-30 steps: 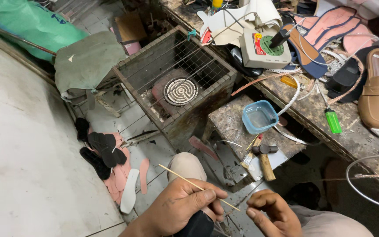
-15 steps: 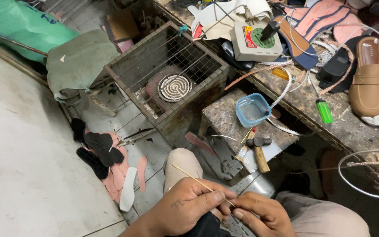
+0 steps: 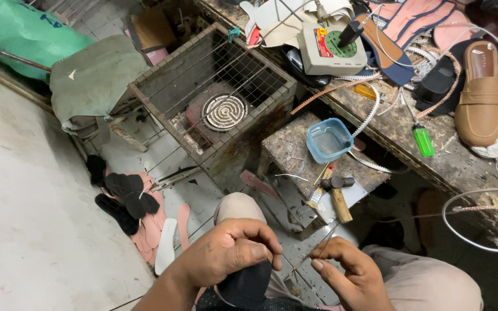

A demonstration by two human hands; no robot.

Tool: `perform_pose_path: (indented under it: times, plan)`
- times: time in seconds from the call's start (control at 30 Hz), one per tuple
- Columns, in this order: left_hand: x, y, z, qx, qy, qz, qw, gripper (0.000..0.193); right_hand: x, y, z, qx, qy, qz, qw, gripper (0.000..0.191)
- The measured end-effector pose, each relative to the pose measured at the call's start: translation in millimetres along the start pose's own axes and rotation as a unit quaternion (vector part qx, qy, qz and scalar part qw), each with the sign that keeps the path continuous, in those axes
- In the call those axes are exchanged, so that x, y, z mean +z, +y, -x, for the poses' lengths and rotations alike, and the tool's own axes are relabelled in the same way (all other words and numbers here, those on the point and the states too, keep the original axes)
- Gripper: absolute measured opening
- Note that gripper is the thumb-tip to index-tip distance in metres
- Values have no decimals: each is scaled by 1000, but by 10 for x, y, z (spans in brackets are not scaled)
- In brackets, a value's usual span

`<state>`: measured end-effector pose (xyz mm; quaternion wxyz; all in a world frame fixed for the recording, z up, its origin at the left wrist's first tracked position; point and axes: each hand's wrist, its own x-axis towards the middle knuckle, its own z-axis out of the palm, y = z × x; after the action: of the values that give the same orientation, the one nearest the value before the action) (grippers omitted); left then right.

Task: The person sits on the floor holding a black shoe upper on a last, pressing and smoothing the fabric over the toe with their hands. They use a thin wooden stick, dipping it in a water container, to press and tuck the upper's edges, then place the finished shoe on the workbench.

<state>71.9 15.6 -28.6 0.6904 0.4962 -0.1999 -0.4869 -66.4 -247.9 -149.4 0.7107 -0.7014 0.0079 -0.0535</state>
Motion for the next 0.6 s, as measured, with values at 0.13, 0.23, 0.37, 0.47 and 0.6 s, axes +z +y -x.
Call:
perform_pose_path:
  times: [0.13, 0.23, 0.37, 0.47, 0.6]
  plan:
    - [60, 83, 85, 96, 56, -35, 993, 47, 25, 72, -14, 137, 44, -82, 986, 23]
    - [66, 133, 64, 113, 86, -53, 989, 51, 41, 130, -99, 25, -36, -219, 975, 10]
    - [115, 64, -91, 134, 82, -27, 987, 42, 141, 89, -198, 15, -41, -163, 986, 12]
    - [137, 43, -97, 169, 144, -79, 972, 35, 261, -73, -235, 75, -26, -125, 989, 20]
    - [70, 160, -77, 109, 230, -136, 957, 41, 337, -343, -382, 63, -50, -32, 996, 31]
